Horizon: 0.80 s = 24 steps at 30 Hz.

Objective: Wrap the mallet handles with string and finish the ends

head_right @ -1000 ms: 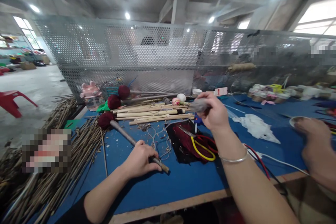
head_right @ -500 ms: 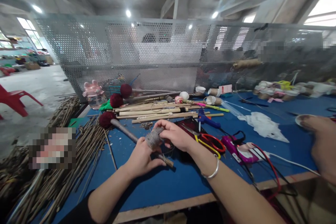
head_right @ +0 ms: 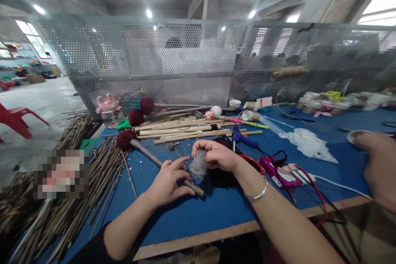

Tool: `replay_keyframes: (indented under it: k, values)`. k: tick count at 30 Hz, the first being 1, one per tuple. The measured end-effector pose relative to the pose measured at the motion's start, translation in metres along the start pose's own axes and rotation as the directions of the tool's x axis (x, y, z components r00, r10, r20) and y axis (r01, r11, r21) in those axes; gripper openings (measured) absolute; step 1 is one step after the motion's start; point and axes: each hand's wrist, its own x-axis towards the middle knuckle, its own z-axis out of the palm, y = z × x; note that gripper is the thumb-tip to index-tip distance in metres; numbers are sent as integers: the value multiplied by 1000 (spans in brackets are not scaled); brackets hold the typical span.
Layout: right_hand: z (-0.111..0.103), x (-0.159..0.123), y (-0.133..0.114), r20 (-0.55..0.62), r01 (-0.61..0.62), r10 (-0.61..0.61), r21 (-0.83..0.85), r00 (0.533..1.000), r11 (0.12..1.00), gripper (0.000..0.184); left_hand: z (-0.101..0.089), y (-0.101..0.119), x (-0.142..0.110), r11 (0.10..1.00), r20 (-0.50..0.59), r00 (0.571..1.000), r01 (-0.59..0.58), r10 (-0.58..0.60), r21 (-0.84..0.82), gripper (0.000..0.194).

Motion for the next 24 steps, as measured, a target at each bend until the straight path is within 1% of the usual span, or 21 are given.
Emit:
replay_keyframes:
  k: [2, 4, 6, 8, 10, 12, 13, 14, 15, 16, 17, 18, 19, 20, 21, 22, 23, 24]
  values:
    - [-2, 3, 3, 47, -23, 19, 104, 999, 994, 29, 2, -2, 0, 1000, 10, 1000, 3, -3, 5, 45]
    - [0, 9, 9, 85, -35, 21, 162, 996, 986, 28, 2, -3, 0, 1000, 13, 1000, 8, -8, 12, 45]
    - [8, 15, 15, 100, -25, 7, 179, 995, 984, 29, 1, -3, 1, 1000, 13, 1000, 1, -1, 16, 45]
    - [17, 19, 19, 107, -15, -2, 154, 994, 988, 32, 0, -2, 1, 1000, 36, 999, -12, 12, 1, 43]
    - [22, 19, 16, 108, -14, 8, 50, 994, 999, 33, -1, -2, 2, 1000, 76, 997, -13, 14, -17, 42]
    - [19, 15, 7, 69, 7, 2, -118, 998, 993, 34, -1, -1, 2, 1000, 107, 994, -5, 8, -26, 39]
    - [13, 13, 0, 25, 22, -17, -217, 1000, 976, 33, -1, -1, 1, 1000, 114, 993, -5, 8, -29, 39]
    - [4, 11, -8, -48, 32, -49, -317, 998, 948, 32, -1, -1, 1, 999, 117, 993, -6, 10, -34, 39]
    - [-7, 8, -17, -143, 31, -97, -404, 985, 914, 30, -1, -1, 1, 999, 118, 993, -9, 14, -37, 39]
    - [-19, 6, -26, -267, 10, -155, -477, 951, 879, 27, -1, -1, 1, 999, 120, 993, -12, 17, -37, 39]
    - [-32, 3, -34, -405, -25, -216, -513, 888, 858, 25, -1, -1, 1, 999, 120, 993, -14, 18, -35, 39]
    - [-46, 0, -42, -529, -35, -265, -489, 806, 871, 26, -1, 0, 1, 999, 123, 992, -13, 17, -33, 39]
    - [-58, -4, -50, -619, 9, -304, -432, 725, 902, 25, -1, 0, 1, 999, 126, 992, -11, 15, -32, 39]
    - [-69, -10, -56, -686, 98, -332, -357, 647, 929, 23, -1, -1, 1, 999, 130, 991, -9, 13, -33, 39]
    - [-79, -17, -62, -734, 215, -368, -299, 571, 930, 19, -1, -1, 1, 999, 132, 991, -6, 11, -37, 38]
    - [-86, -26, -67, -746, 325, -414, -275, 522, 905, 14, 0, -1, 1, 999, 134, 991, -3, 9, -43, 38]
    - [-91, -36, -70, -732, 404, -459, -270, 504, 874, 12, 0, -2, 1, 999, 137, 991, -1, 7, -49, 37]
    - [-94, -46, -73, -692, 440, -499, -284, 521, 852, 17, 0, -2, 1, 999, 142, 990, 1, 6, -53, 37]
